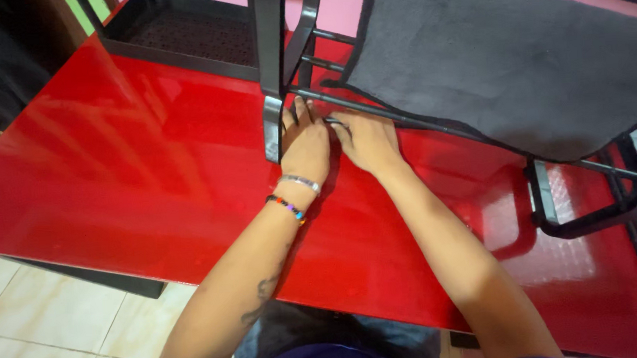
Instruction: The person disassembles a black metal chair on a red table. They remove several horizontal metal rods from the chair frame one by one, place them on the table, and then remove the fabric seat cushion. The person continues to remove additional rods and sets them aside on the table.
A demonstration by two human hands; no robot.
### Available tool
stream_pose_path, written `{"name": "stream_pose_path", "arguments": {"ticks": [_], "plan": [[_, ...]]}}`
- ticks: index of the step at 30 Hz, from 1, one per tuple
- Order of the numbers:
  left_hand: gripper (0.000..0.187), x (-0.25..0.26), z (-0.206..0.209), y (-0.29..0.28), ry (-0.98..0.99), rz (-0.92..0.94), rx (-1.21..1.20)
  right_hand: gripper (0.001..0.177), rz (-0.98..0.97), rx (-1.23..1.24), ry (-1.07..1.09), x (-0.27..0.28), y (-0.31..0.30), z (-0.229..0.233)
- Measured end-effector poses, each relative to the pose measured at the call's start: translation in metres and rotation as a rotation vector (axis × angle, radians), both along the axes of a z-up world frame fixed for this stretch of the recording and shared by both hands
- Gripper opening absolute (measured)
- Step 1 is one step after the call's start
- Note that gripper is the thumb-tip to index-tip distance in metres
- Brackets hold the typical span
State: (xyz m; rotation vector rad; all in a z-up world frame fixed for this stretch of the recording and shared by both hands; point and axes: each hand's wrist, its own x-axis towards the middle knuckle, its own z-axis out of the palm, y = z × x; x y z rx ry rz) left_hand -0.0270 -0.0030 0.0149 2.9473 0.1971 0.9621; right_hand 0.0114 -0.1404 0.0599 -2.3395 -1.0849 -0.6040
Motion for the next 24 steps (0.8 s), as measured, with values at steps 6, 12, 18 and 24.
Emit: {"name": "stream_pose_path", "arguments": {"ticks": [6, 12, 18, 24], "plan": [[0.026, -0.028, 0.031, -0.006, -0.039, -0.253, -0.152, 0.011, -0.012, -0.068, 0.025, -0.014, -0.010, 0.006], [0.021, -0.039, 0.047, -0.006, 0.082, -0.467, -0.326, 0.019, 0.096, -0.062, 0.061, -0.028, -0.034, 0.005], [0.018, -0.054, 0.058, -0.004, 0.142, -0.577, -0.392, 0.039, 0.130, -0.056, -0.030, -0.056, -0.079, 0.020], [0.013, -0.095, 0.072, 0.031, 0.128, -0.733, -0.571, 0.024, -0.175, -0.258, -0.052, -0.090, -0.152, 0.040]]}}
